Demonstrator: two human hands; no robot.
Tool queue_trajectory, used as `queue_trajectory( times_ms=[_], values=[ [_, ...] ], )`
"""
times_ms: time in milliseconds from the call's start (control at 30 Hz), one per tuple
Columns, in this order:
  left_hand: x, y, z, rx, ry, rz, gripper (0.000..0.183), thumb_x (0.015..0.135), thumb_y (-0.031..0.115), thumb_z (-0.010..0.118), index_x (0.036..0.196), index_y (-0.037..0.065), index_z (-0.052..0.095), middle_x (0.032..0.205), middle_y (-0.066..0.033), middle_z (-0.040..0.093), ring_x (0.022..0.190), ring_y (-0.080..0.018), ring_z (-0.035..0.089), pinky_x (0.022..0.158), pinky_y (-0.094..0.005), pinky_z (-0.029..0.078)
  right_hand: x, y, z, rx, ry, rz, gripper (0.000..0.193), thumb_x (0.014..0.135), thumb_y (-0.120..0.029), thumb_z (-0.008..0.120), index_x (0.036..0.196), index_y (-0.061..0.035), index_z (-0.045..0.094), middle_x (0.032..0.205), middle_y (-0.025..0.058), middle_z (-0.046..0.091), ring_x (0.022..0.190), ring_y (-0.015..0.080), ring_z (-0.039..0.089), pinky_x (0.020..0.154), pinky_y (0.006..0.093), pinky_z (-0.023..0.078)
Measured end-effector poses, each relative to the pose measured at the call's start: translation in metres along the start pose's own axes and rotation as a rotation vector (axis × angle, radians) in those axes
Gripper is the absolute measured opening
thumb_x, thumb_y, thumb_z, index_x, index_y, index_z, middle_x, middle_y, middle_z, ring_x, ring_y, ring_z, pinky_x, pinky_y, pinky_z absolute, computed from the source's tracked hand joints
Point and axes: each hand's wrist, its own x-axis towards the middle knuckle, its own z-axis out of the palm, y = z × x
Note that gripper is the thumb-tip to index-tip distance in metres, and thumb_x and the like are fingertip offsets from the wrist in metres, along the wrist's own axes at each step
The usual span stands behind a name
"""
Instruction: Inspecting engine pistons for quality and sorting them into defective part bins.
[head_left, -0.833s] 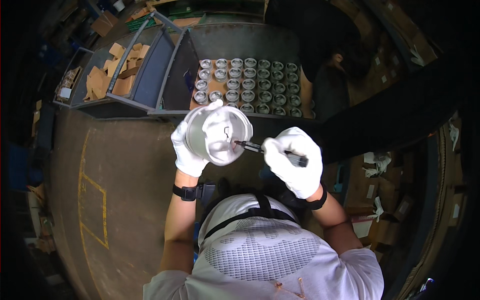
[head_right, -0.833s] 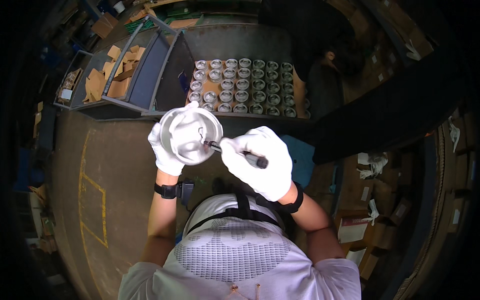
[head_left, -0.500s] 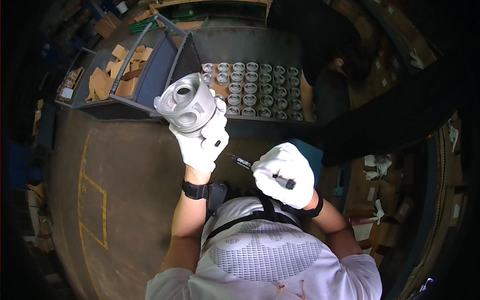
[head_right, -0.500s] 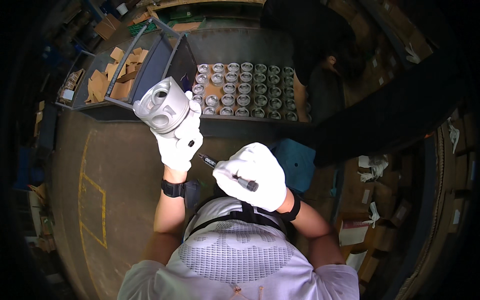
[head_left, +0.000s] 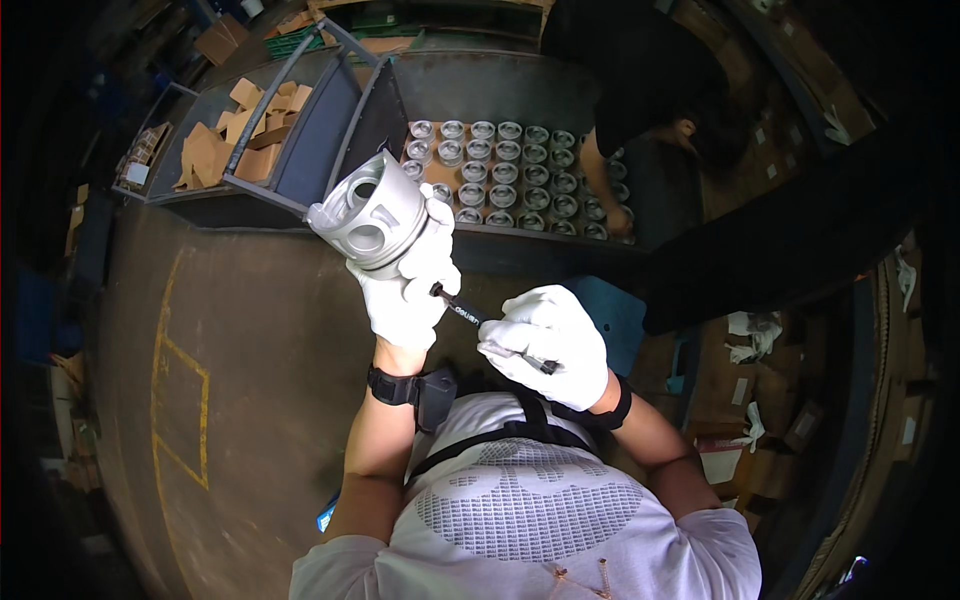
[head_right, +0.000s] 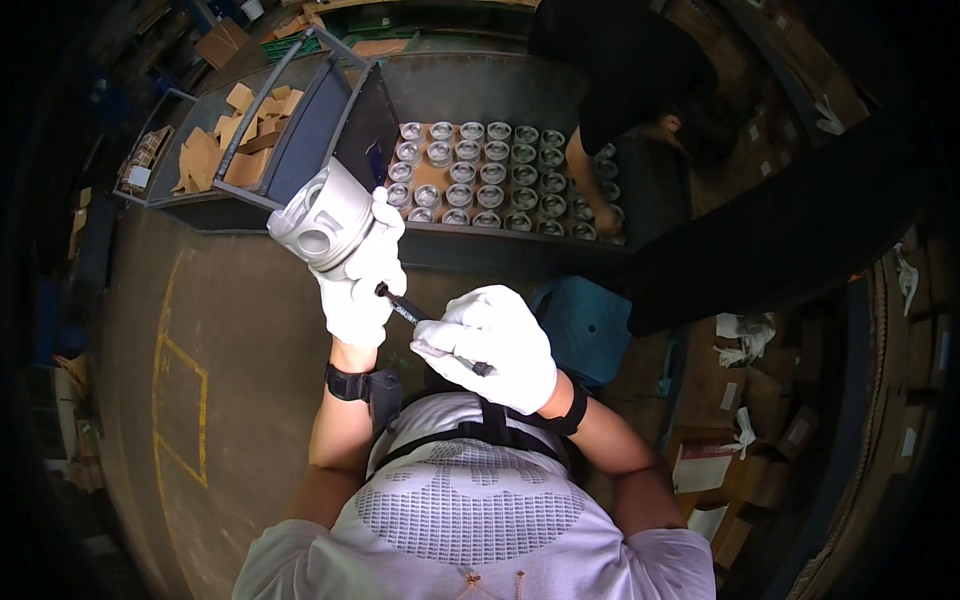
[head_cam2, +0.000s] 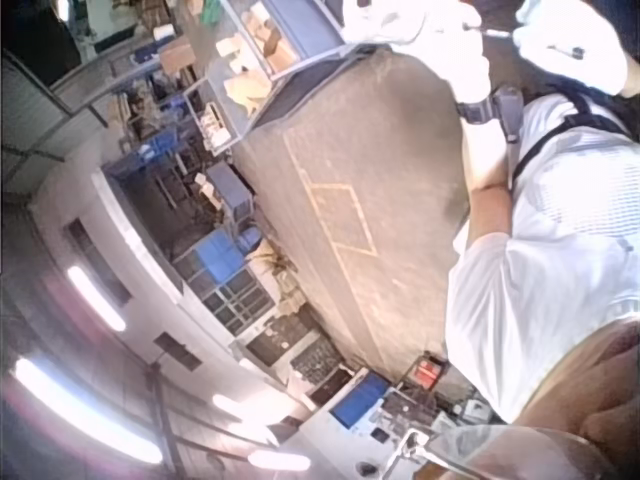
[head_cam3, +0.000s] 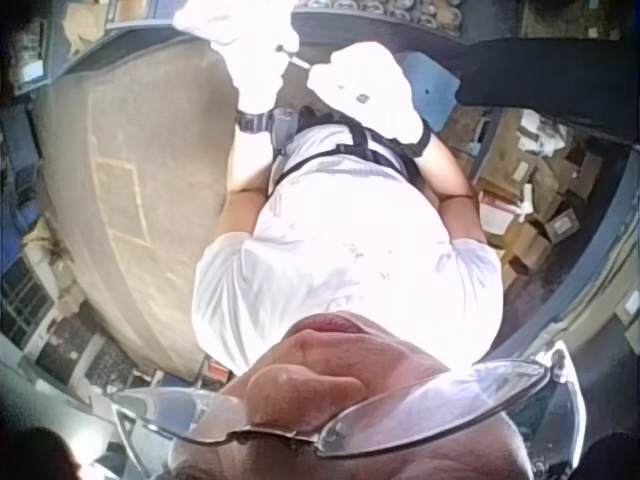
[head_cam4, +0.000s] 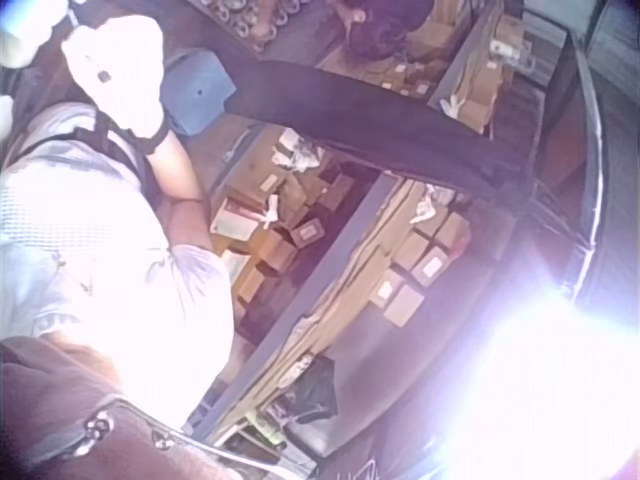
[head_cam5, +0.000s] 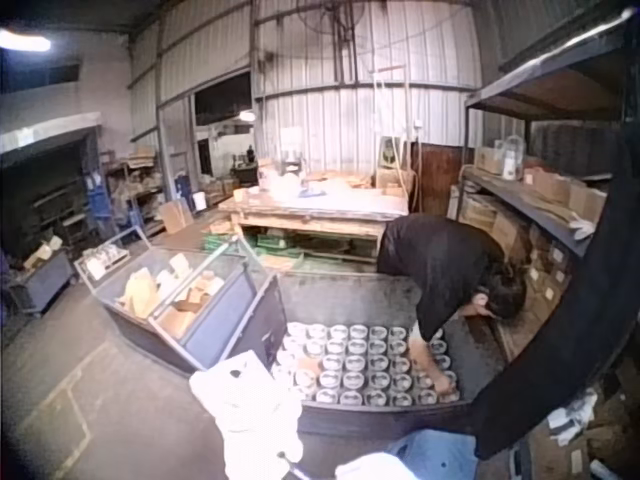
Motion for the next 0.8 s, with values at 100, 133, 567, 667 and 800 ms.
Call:
queue_trajectory(
  times_ms=[100,133,567,667,800],
  values=[
    [0.001,-0.001,0.002,-0.028,-0.024,-0.043,0.077,0.085,0.056,0.065,0.138,0.005,0.043,0.121,-0.0139,0.054,0.062,-0.0120,0.054,0.042,-0.0243,0.043,0.002,0.007,0.003,0.023,-0.106,0.022,0.023,0.078,-0.011,0.079,0.100,-0.0089,0.074,0.094,0.0042,0.069,0.087,0.0246,0.063,0.082,0.0375,0.049],
    [0.000,-0.003,0.005,-0.027,-0.023,-0.043,0.077,0.085,0.056,0.065,0.138,0.005,0.043,0.121,-0.0139,0.054,0.062,-0.0120,0.054,0.042,-0.0243,0.043,-0.001,0.010,0.006,0.024,-0.105,0.023,0.023,0.078,-0.011,0.079,0.100,-0.0089,0.074,0.094,0.0042,0.069,0.087,0.0246,0.063,0.082,0.0375,0.049],
    [-0.003,-0.018,0.011,0.260,-0.024,0.078,0.086,0.084,0.065,0.055,0.145,0.007,0.039,0.124,-0.0131,0.053,0.067,-0.0129,0.053,0.053,-0.0273,0.047,-0.013,0.011,-0.001,0.999,-0.031,0.881,0.037,0.100,-0.018,0.057,0.132,0.0004,0.055,0.098,0.0093,0.067,0.079,0.0110,0.063,0.074,0.0251,0.052],
    [-0.002,-0.025,0.015,0.194,-0.065,0.042,0.091,0.082,0.071,0.055,0.145,0.009,0.038,0.124,-0.0143,0.053,0.067,-0.0146,0.050,0.053,-0.0275,0.045,-0.013,0.006,0.000,0.898,0.158,0.951,0.028,0.099,-0.015,0.060,0.120,0.0024,0.062,0.084,0.0083,0.068,0.066,0.0091,0.061,0.064,0.0219,0.051],
    [-0.007,-0.025,0.019,0.394,0.037,0.173,0.092,0.082,0.075,0.050,0.143,0.007,0.040,0.122,-0.0177,0.052,0.068,-0.0168,0.048,0.053,-0.0284,0.043,-0.014,0.005,-0.007,0.605,0.100,0.798,0.025,0.088,-0.016,0.074,0.109,-0.0026,0.073,0.082,0.0031,0.064,0.069,0.0091,0.059,0.063,0.0253,0.048]
  ],
)
